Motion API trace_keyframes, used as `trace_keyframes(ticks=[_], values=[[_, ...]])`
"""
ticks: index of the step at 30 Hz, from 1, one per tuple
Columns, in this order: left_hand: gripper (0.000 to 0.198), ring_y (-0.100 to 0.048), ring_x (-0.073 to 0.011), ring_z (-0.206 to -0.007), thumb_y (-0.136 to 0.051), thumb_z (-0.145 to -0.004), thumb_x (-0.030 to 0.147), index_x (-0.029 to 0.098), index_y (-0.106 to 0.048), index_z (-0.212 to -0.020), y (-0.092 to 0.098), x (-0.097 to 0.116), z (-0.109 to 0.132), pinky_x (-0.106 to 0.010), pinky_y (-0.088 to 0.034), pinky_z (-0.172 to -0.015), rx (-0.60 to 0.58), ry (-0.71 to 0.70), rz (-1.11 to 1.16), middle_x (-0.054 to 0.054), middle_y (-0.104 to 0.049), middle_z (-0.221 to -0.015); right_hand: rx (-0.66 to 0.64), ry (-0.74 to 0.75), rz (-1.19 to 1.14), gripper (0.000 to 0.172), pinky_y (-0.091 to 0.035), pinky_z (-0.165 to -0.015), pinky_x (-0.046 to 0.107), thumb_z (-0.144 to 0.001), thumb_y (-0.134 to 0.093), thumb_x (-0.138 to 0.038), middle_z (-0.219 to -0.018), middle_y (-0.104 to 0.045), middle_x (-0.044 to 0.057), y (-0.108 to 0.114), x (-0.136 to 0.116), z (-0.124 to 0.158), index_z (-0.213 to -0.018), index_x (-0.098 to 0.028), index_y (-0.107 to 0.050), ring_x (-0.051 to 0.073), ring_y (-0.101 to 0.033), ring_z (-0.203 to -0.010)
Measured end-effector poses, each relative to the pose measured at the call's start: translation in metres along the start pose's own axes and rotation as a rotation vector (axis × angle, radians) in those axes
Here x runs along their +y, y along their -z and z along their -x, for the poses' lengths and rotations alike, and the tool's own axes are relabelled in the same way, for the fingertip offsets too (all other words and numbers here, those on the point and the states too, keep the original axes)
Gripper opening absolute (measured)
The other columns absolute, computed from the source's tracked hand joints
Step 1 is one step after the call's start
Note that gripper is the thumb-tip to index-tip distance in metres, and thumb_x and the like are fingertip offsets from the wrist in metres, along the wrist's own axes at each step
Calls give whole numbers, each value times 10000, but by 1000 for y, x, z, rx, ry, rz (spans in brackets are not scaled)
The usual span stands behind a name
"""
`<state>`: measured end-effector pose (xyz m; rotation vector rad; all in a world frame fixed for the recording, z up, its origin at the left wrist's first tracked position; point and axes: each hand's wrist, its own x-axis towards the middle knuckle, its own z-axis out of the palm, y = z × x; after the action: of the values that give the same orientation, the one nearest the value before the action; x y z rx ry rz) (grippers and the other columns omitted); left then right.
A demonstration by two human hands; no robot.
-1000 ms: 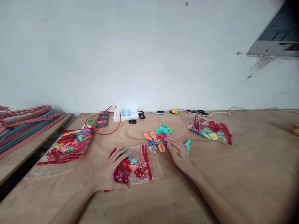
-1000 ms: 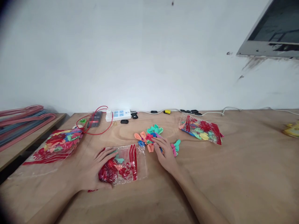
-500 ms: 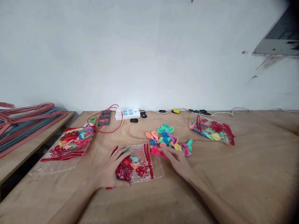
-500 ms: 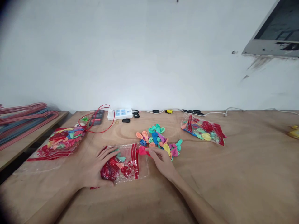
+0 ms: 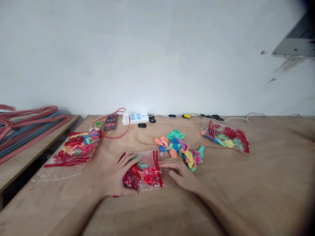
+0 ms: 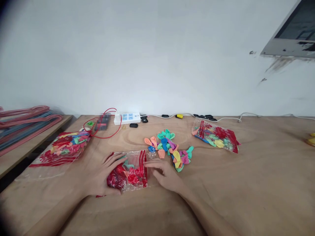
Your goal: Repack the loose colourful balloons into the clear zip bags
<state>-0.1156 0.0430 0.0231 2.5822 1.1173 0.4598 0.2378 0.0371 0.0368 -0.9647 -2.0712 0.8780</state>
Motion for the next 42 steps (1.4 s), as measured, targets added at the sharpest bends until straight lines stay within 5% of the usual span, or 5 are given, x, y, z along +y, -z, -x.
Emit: trace_keyframes(ticks=[8,19,23,33,42], values=[[1286,-390,-484,-1543,-811,-667,891,303,-335,-1707,9,1,-1,-714,-270,-1271,-10,12,-22,-169,-432,-1684,309,86,514,367,-560,-981,542,-936,-538,-105,-1142,-827,61,17,31,-2,-1107,-268,-818,306,-724,-1055],[1260,-433,-526,-1491,-787,-676,897,333,-334,-1708,20,1,2,-732,-342,-1205,-18,88,-106,-135,-465,-1668,250,11,730,284,-535,-989,567,-989,-627,-247,-1239,-798,80,14,36,2,-1209,-282,-804,349,-669,-1129],[1262,-438,-504,-1495,-793,-678,894,337,-325,-1709,20,1,2,-696,-350,-1220,-8,74,-88,-135,-454,-1675,318,-26,509,260,-523,-1026,585,-1018,-607,-296,-1178,-820,91,15,33,-1,-1152,-278,-829,342,-696,-1097],[1258,-443,-504,-1501,-793,-681,896,331,-329,-1704,23,3,0,-698,-331,-1232,-38,71,-101,-140,-441,-1691,523,-440,-811,362,-635,-882,382,-842,-856,-543,-1144,-825,90,24,34,-9,-1053,-249,-836,265,-772,-1020],[1276,-363,-490,-1550,-793,-678,905,303,-336,-1707,17,-4,3,-705,-269,-1267,-44,88,-92,-151,-399,-1715,522,-561,-970,383,-631,-896,283,-679,-1004,-342,-929,-789,16,19,36,-6,-1001,-235,-827,154,-731,-834]])
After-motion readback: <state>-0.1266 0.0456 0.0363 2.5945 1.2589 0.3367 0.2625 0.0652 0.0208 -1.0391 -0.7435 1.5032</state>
